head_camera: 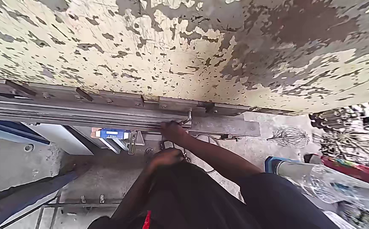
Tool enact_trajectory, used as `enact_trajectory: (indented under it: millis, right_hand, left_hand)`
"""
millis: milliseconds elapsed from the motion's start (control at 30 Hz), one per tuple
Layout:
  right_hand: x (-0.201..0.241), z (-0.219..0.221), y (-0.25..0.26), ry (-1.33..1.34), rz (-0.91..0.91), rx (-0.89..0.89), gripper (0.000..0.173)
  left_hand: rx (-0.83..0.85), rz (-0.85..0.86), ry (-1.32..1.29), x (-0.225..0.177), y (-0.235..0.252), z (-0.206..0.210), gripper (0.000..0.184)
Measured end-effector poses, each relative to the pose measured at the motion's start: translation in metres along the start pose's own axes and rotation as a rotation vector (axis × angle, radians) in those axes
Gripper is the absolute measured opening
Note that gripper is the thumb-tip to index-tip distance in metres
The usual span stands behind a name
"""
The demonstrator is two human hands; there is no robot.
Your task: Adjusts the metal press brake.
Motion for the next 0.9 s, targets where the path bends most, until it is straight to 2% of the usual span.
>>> enact_trajectory:
  millis: [33, 100, 133, 167, 233, 267, 333, 400, 467, 533, 600, 633, 733, 833, 900]
  right_hand:
    - [-0.016, 0.010, -0.005, -0.004, 0.058, 0.041, 0.035]
    - [-0.049, 0.024, -0.028, 0.026, 0.184, 0.153, 0.040]
    - [-0.065, 0.026, -0.044, 0.004, 0.228, 0.196, 0.041]
    - [-0.076, 0.026, -0.059, -0.108, 0.227, 0.223, 0.038]
    - [-0.092, 0.028, -0.075, -0.423, 0.169, 0.208, 0.040]
    - [-0.097, 0.024, -0.079, -0.439, 0.151, 0.186, 0.039]
    - [-0.098, 0.010, -0.088, -0.318, 0.086, 0.187, 0.031]
    - [-0.099, -0.009, -0.101, -0.163, 0.081, 0.276, 0.048]
    - [-0.101, -0.028, -0.124, -0.072, -0.008, 0.045, 0.040]
    - [-0.107, -0.050, -0.154, 0.098, -0.130, -0.370, 0.032]
    - [-0.105, -0.069, -0.174, 0.206, -0.140, -0.664, 0.037]
    - [-0.101, -0.075, -0.175, 0.209, -0.120, -0.701, 0.042]
    - [-0.068, -0.082, -0.154, 0.159, -0.138, -0.600, 0.045]
    - [-0.003, -0.104, -0.116, 0.109, -0.177, -0.576, 0.039]
    - [0.048, -0.124, -0.086, 0.084, -0.209, -0.584, 0.039]
  left_hand:
    - [-0.053, 0.054, -0.018, -0.015, -0.016, -0.014, 0.029]
    - [-0.396, 0.149, -0.060, -0.055, -0.027, -0.042, 0.025]
    - [-0.566, 0.143, 0.009, -0.072, -0.018, -0.053, 0.026]
    - [-0.653, 0.060, 0.092, -0.085, -0.003, -0.060, 0.036]
    - [-0.723, -0.100, 0.141, -0.098, 0.030, -0.067, 0.054]
    - [-0.773, -0.126, 0.091, -0.099, 0.044, -0.069, 0.056]
    - [-0.864, -0.137, -0.062, -0.094, 0.063, -0.066, 0.049]
    - [-0.944, -0.109, -0.118, -0.090, 0.074, -0.064, 0.046]
    - [-1.026, -0.078, -0.063, -0.086, 0.071, -0.062, 0.044]
    - [-1.117, -0.044, -0.038, -0.087, 0.050, -0.052, 0.042]
    - [-1.183, 0.024, -0.157, -0.091, 0.016, -0.046, 0.041]
    - [-1.213, 0.077, -0.257, -0.092, -0.004, -0.046, 0.041]
    - [-1.336, 0.239, -0.443, -0.088, -0.070, -0.062, 0.037]
    - [-1.446, 0.321, -0.500, -0.061, -0.137, -0.103, 0.042]
    - [-1.495, 0.273, -0.496, -0.033, -0.183, -0.138, 0.046]
Point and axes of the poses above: each hand's wrist, its own y-axis towards the middle knuckle, its own z-axis out of the palm, x = y × z, the point moved 6 cm from there along y, towards the middle knuckle, and after that the axes turned 9 degrees about z, right-handed, at the moved point
